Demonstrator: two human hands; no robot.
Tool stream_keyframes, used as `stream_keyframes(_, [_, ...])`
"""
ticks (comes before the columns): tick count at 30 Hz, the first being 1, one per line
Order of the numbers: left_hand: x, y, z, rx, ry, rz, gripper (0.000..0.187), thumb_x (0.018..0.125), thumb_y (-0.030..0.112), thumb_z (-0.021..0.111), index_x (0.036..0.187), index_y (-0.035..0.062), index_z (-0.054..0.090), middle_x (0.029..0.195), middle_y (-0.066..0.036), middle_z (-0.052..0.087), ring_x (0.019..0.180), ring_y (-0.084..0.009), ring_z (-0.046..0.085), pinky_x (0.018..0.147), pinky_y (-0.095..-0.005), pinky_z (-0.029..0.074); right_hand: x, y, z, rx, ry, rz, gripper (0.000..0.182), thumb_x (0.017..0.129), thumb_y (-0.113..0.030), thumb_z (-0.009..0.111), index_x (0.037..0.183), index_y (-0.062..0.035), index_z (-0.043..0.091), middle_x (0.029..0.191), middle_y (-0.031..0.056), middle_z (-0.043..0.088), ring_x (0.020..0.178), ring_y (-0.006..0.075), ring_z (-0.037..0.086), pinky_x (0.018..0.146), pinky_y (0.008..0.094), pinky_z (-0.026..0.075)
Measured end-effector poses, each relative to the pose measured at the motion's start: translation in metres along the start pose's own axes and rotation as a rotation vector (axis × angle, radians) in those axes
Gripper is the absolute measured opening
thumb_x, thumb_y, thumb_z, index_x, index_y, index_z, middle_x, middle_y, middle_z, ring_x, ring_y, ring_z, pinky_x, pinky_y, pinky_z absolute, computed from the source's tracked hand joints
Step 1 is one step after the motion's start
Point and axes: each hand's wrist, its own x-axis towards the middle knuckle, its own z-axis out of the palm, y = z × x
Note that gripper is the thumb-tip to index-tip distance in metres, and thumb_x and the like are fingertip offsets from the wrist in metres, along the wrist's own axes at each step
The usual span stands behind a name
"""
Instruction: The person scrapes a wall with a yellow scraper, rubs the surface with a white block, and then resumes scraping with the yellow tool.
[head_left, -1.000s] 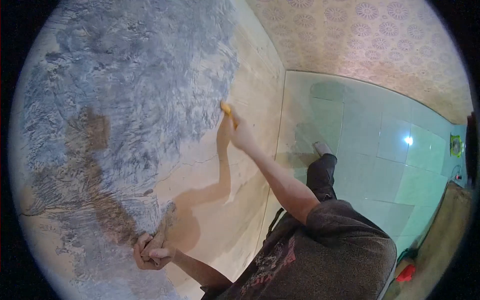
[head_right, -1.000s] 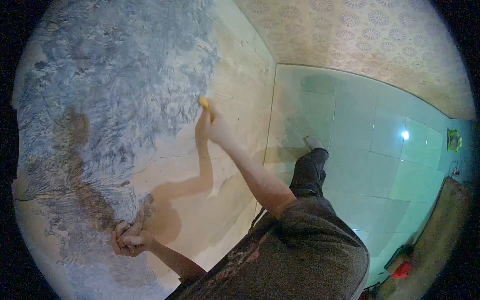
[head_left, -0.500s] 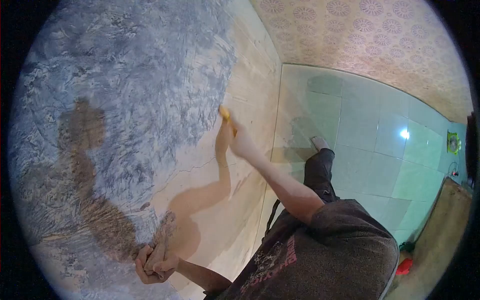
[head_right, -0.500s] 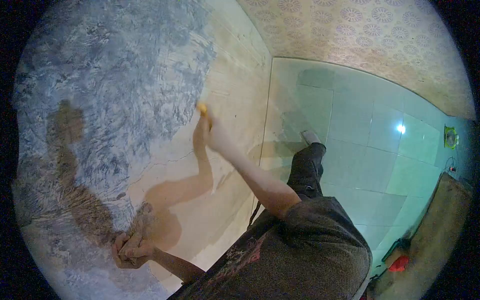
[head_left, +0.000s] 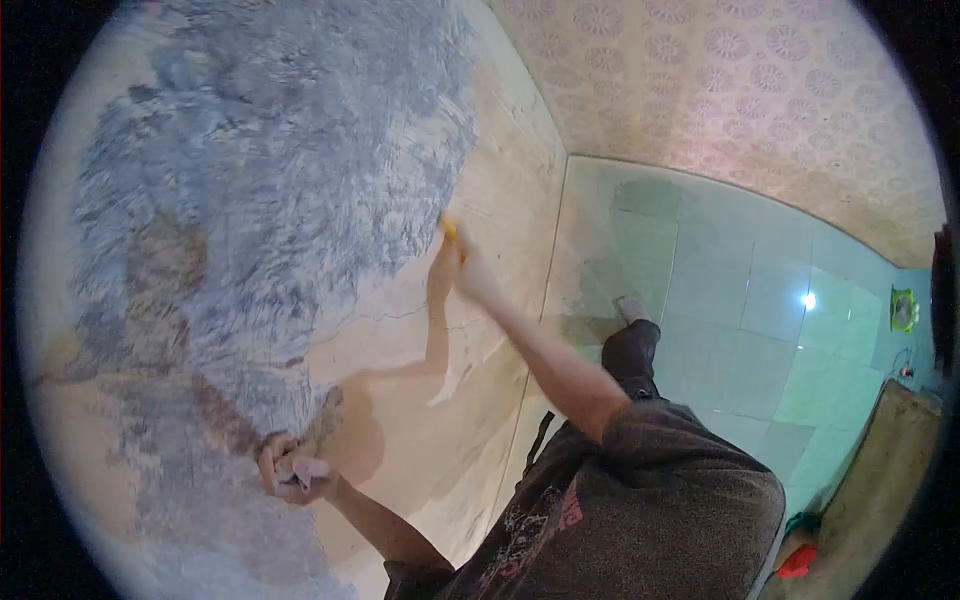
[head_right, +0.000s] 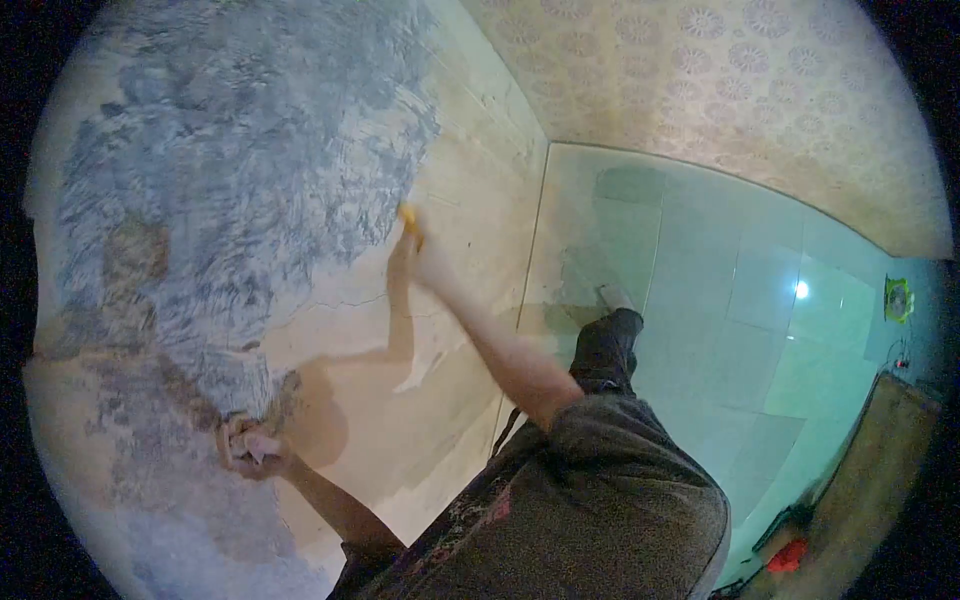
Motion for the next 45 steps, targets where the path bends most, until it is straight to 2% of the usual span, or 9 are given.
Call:
stream_keyframes(9, [-0.027,-0.006,-0.005,-0.264,0.043,-0.204,0.028,0.093,0.014,0.049,0.112,-0.0053,0.051,0.081,-0.012,0.057,0.065,-0.016,0.052,0.057,-0.0252,0.044,-0.189,-0.012,-0.034,-0.369,-0.878,0.173,0.051,0.097,-0.024,0.05,0.14,0.0019,0.04,0.123,0.0268,0.058,0.116,0.0319,0.058,0.096,0.0405,0.044])
stream_keyframes(15, [-0.12,0.085,0.003,-0.912,-0.052,-1.039,0.028,0.09,0.001,0.048,0.118,0.0001,0.044,0.079,-0.002,0.047,0.073,-0.008,0.045,0.063,-0.0216,0.039,-0.185,-0.034,-0.118,-0.529,-0.601,0.125,0.045,0.095,-0.033,0.055,0.125,0.0006,0.056,0.105,0.0249,0.065,0.102,0.0293,0.064,0.086,0.0396,0.048])
stream_keyframes(16, [-0.124,0.119,0.004,-0.63,-0.202,-1.033,0.028,0.092,0.0,0.047,0.119,0.0016,0.04,0.08,-0.001,0.046,0.07,-0.0066,0.043,0.06,-0.021,0.037,-0.181,-0.047,-0.134,-0.529,-0.663,0.291,0.045,0.094,-0.034,0.056,0.123,0.001,0.058,0.096,0.0191,0.065,0.088,0.025,0.064,0.075,0.0373,0.049])
stream_keyframes(19, [-0.16,0.181,0.01,-0.965,-0.329,-1.329,0.027,0.098,0.008,0.049,0.117,0.0055,0.031,0.074,0.002,0.044,0.061,-0.0054,0.041,0.052,-0.0212,0.034,-0.175,-0.046,-0.175,-0.608,-0.63,0.465,0.043,0.094,-0.039,0.057,0.113,-0.0006,0.065,0.07,0.0019,0.056,0.054,0.0108,0.05,0.047,0.0292,0.04])
stream_keyframes(24, [-0.17,0.232,0.009,-1.092,-0.465,-1.565,0.023,0.098,0.014,0.053,0.11,0.0053,0.035,0.07,-0.001,0.045,0.059,-0.0063,0.042,0.051,-0.0237,0.035,-0.191,-0.06,-0.214,-0.472,-0.509,0.686,0.039,0.096,-0.039,0.055,0.107,-0.0031,0.065,0.065,-0.0024,0.047,0.049,0.008,0.042,0.043,0.0261,0.033])
stream_keyframes(26, [-0.17,0.227,0.018,-0.739,-0.701,-1.109,0.017,0.095,0.013,0.057,0.104,0.0027,0.047,0.08,-0.008,0.053,0.062,-0.0152,0.05,0.057,-0.0307,0.043,-0.191,-0.057,-0.223,-0.488,-0.514,0.677,0.037,0.096,-0.038,0.054,0.105,-0.0036,0.065,0.064,-0.0036,0.044,0.048,0.0076,0.039,0.042,0.0252,0.032])
stream_keyframes(31, [-0.138,0.193,0.056,-0.617,-0.489,-0.898,0.02,0.085,0.008,0.064,0.105,0.0045,0.062,0.093,-0.015,0.059,0.09,-0.0332,0.057,0.076,-0.0398,0.048,-0.185,-0.083,-0.214,-0.37,-0.529,0.7,0.033,0.098,-0.035,0.053,0.103,-0.0038,0.061,0.065,-0.0044,0.045,0.048,0.0068,0.038,0.041,0.0243,0.03])
stream_keyframes(37, [-0.05,0.111,0.121,-0.064,-0.35,-0.177,0.027,0.083,0.01,0.063,0.11,0.0095,0.064,0.092,-0.009,0.059,0.088,-0.0283,0.057,0.081,-0.0372,0.047,-0.155,-0.08,-0.229,-0.377,-0.578,0.647,0.033,0.097,-0.035,0.054,0.104,-0.0041,0.06,0.064,-0.0058,0.042,0.05,0.006,0.039,0.042,0.0239,0.031])
stream_keyframes(45, [-0.085,0.071,0.228,0.185,-0.748,0.167,0.015,0.077,0.016,0.059,0.092,0.0124,0.061,0.094,-0.003,0.058,0.103,-0.0174,0.054,0.091,-0.0332,0.045,-0.124,-0.11,-0.298,-0.415,-0.305,0.772,0.034,0.097,-0.034,0.056,0.104,-0.0017,0.06,0.064,-0.005,0.043,0.05,0.0057,0.039,0.041,0.0241,0.03])
